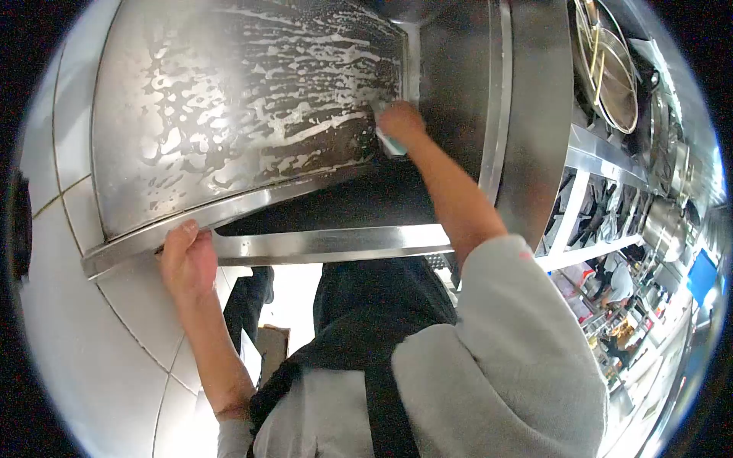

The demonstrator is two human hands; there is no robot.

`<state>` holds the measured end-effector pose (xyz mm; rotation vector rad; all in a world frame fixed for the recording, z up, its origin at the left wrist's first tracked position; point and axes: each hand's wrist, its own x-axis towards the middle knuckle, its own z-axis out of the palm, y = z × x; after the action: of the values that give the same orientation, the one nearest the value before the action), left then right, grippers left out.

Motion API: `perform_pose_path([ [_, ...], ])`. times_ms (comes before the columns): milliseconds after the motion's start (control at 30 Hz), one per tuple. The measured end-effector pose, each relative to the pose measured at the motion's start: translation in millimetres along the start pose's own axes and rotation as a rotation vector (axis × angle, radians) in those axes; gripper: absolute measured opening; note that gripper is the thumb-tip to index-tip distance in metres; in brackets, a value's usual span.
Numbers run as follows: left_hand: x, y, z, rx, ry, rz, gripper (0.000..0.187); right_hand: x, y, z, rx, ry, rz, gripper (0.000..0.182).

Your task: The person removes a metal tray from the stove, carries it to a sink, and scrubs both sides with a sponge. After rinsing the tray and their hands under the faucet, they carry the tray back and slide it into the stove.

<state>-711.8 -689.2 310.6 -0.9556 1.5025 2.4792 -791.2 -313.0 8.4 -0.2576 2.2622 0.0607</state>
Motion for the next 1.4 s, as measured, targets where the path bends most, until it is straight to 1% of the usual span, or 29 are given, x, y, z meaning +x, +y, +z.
perform_pose_path([
  [67, 0, 1, 13, -0.009, 0.106, 0.045, 0.005, 17, -31, 55, 0.489, 0.565, 0.394, 0.047],
  [133, 0, 0, -12, -0.018, -0.006, -0.026, 0.004, -51, -102, -7, 0.823, 0.624, 0.6, 0.051],
  [167, -1, -3, -23, -0.022, -0.058, -0.064, 0.004, -44, -98, -6, 0.896, 0.784, 0.416, 0.053],
  [233, -6, 1, -11, 0.01, -0.018, -0.047, 0.004, -14, -84, -23, 0.765, 0.961, 0.281, 0.052],
  [267, -5, 0, -13, -0.002, -0.071, -0.034, 0.004, 11, -72, -32, 0.698, 1.046, 0.214, 0.052],
  [333, -2, 0, -17, -0.028, -0.178, -0.009, 0.007, 92, -25, -46, 0.529, 1.146, 0.233, 0.045],
  [367, 2, -1, -31, -0.082, -0.329, 0.01, 0.018, 113, -4, -59, 0.46, 1.133, 0.247, 0.041],
  [400, 2, -4, -34, -0.105, -0.371, 0.024, 0.023, 125, 17, -70, 0.391, 1.12, 0.257, 0.036],
  [433, 2, -6, -38, -0.13, -0.414, 0.036, 0.028, 134, 37, -66, 0.141, 0.925, 0.24, 0.034],
  [467, 1, -6, -33, -0.123, -0.354, 0.044, 0.027, 138, 54, -58, -0.105, 0.729, 0.216, 0.032],
  [567, 2, -4, -37, -0.065, -0.307, 0.031, 0.026, 125, 69, 5, -0.029, 0.689, 0.205, 0.031],
  [633, 1, -4, -34, -0.032, -0.279, -0.007, 0.018, 55, 23, -16, 0.035, 0.429, 0.332, 0.034],
  [667, -1, -2, -27, -0.015, -0.24, -0.041, 0.011, 45, 16, 12, 0.081, 0.348, 0.384, 0.037],
  [733, 2, -2, -16, 0.005, -0.157, -0.048, 0.01, 56, 10, 83, 0.356, 0.224, 0.514, 0.045],
  [767, 0, -4, -14, 0.019, -0.107, -0.056, 0.01, 51, 4, 106, 0.568, 0.169, 0.533, 0.049],
  [800, -1, -6, -15, 0.029, -0.055, -0.058, 0.009, 28, -12, 97, 0.905, 0.107, 0.495, 0.047],
  [833, 3, -7, -24, -0.008, -0.082, -0.091, 0.008, 5, -25, 73, 1.238, 0.043, 0.44, 0.045],
  [900, 4, -7, -7, -0.001, 0.034, -0.03, 0.007, -48, -57, 4, 1.892, -0.115, 0.278, 0.042],
  [933, 3, -9, -3, 0.005, 0.096, -0.007, 0.007, -84, -77, -46, 1.729, -0.128, 0.143, 0.042],
  [967, 2, -10, -10, 0.018, 0.055, -0.018, 0.008, -97, -82, -54, 0.991, 0.059, -0.317, 0.049],
  [1000, 4, -11, -21, 0.027, 0.011, -0.027, 0.008, -123, -114, -84, 0.911, 0.246, 0.037, 0.059],
  [1067, 7, -15, -23, 0.028, -0.06, -0.039, 0.01, -124, -115, -61, 0.792, 0.491, -0.02, 0.073],
  [1133, 4, -9, -19, 0.018, -0.087, -0.034, 0.011, -98, -80, -32, 0.76, 0.293, 0.113, 0.069],
  [1167, 4, -8, -20, 0.045, -0.081, -0.035, 0.022, -84, -55, -16, 0.663, 0.099, 0.084, 0.065],
  [1233, 6, -9, -21, 0.072, -0.082, -0.041, 0.039, -40, -13, 51, 0.534, -0.016, 0.261, 0.057],
  [1267, 6, -11, -21, 0.075, -0.085, -0.047, 0.046, -30, -11, 75, 0.533, 0.036, 0.334, 0.053],
  [1300, 8, -11, -28, 0.07, -0.092, -0.061, 0.046, -20, -10, 98, 0.536, 0.088, 0.406, 0.049],
  [1367, 7, -11, -36, 0.069, -0.066, -0.075, 0.046, -19, -29, 98, 0.597, 0.149, 0.286, 0.044],
  [1400, 9, -14, -38, 0.065, -0.037, -0.073, 0.047, -46, -59, 70, 0.399, 0.255, 0.068, 0.041],
])
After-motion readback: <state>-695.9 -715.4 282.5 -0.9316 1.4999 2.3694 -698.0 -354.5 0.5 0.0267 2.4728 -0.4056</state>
